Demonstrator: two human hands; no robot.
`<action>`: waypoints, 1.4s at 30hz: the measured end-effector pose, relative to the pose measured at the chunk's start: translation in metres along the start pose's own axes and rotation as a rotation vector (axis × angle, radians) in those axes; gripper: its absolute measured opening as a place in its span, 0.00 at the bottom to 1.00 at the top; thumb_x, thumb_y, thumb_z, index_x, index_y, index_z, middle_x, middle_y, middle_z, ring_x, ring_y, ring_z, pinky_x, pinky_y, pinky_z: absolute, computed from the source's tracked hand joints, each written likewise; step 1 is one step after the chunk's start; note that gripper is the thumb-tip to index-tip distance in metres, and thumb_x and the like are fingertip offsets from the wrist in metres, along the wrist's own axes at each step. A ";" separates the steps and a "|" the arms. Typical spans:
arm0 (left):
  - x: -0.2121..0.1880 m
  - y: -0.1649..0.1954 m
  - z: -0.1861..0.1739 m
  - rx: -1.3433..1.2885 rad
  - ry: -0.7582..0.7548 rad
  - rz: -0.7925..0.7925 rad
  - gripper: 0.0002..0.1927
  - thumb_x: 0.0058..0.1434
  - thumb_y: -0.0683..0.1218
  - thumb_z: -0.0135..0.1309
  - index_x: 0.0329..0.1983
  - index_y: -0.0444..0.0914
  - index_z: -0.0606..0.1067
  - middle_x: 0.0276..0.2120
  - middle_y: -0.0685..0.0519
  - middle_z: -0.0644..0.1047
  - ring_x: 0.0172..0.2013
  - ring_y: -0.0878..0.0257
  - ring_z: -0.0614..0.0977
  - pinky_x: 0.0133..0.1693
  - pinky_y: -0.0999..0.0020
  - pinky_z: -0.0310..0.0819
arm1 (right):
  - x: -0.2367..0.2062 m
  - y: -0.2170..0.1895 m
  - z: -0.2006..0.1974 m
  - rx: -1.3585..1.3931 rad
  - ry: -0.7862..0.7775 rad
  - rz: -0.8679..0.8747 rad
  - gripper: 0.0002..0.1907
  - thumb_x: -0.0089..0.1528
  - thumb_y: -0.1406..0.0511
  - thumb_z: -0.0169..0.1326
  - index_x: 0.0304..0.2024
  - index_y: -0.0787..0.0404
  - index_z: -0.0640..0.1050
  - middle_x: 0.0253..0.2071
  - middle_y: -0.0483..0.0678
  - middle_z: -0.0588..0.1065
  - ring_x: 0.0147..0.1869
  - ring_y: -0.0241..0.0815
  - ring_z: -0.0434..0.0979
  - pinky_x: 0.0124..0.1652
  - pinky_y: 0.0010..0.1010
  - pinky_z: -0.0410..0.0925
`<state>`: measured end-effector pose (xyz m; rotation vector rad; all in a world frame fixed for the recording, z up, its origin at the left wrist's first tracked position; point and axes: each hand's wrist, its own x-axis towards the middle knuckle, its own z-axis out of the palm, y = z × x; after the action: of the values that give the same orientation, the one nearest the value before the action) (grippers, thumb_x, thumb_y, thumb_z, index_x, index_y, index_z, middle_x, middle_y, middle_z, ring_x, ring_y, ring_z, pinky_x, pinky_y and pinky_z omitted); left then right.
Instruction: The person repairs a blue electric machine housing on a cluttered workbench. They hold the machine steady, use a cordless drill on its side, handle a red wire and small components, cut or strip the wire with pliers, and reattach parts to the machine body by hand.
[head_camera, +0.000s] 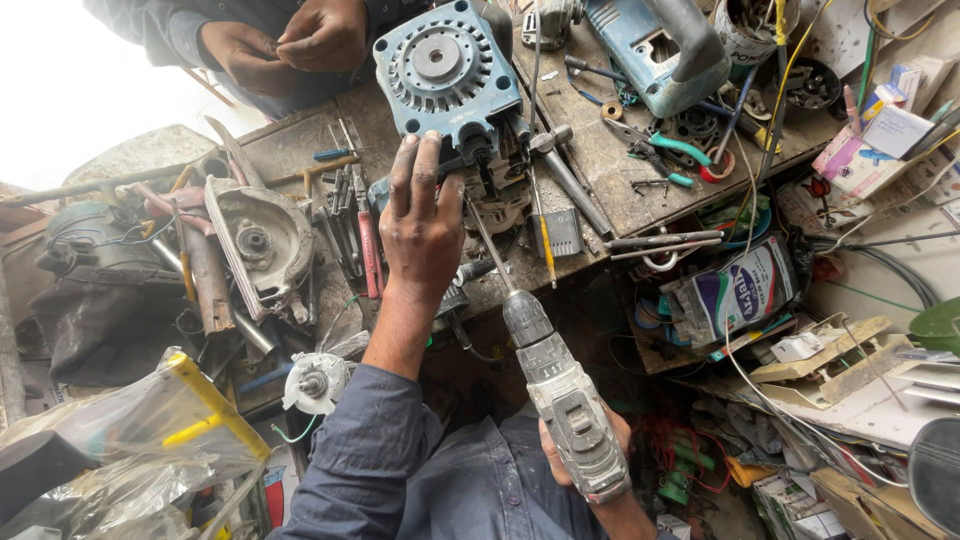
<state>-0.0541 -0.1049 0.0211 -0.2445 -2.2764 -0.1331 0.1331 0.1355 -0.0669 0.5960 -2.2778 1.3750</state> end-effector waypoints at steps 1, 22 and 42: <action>0.000 0.000 0.000 0.004 -0.001 -0.001 0.03 0.65 0.34 0.58 0.40 0.35 0.78 0.65 0.46 0.69 0.68 0.49 0.69 0.60 0.60 0.78 | 0.000 0.000 0.000 0.000 -0.006 0.002 0.12 0.54 0.68 0.60 0.41 0.65 0.80 0.37 0.50 0.79 0.38 0.43 0.84 0.38 0.31 0.79; -0.003 -0.001 0.003 0.033 -0.001 0.012 0.03 0.65 0.34 0.58 0.39 0.35 0.77 0.66 0.45 0.69 0.69 0.50 0.69 0.58 0.61 0.79 | 0.000 -0.014 -0.003 0.088 -0.042 0.097 0.24 0.51 0.66 0.66 0.49 0.68 0.76 0.38 0.49 0.80 0.36 0.38 0.85 0.36 0.27 0.78; -0.003 -0.002 0.003 0.043 0.004 0.020 0.02 0.66 0.35 0.59 0.38 0.35 0.78 0.65 0.44 0.69 0.68 0.49 0.69 0.59 0.61 0.79 | -0.003 -0.009 0.000 0.063 -0.104 0.173 0.26 0.59 0.66 0.62 0.58 0.70 0.73 0.39 0.49 0.82 0.38 0.39 0.88 0.36 0.28 0.77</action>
<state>-0.0549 -0.1063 0.0171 -0.2443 -2.2693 -0.0742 0.1405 0.1320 -0.0619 0.5114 -2.4245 1.5347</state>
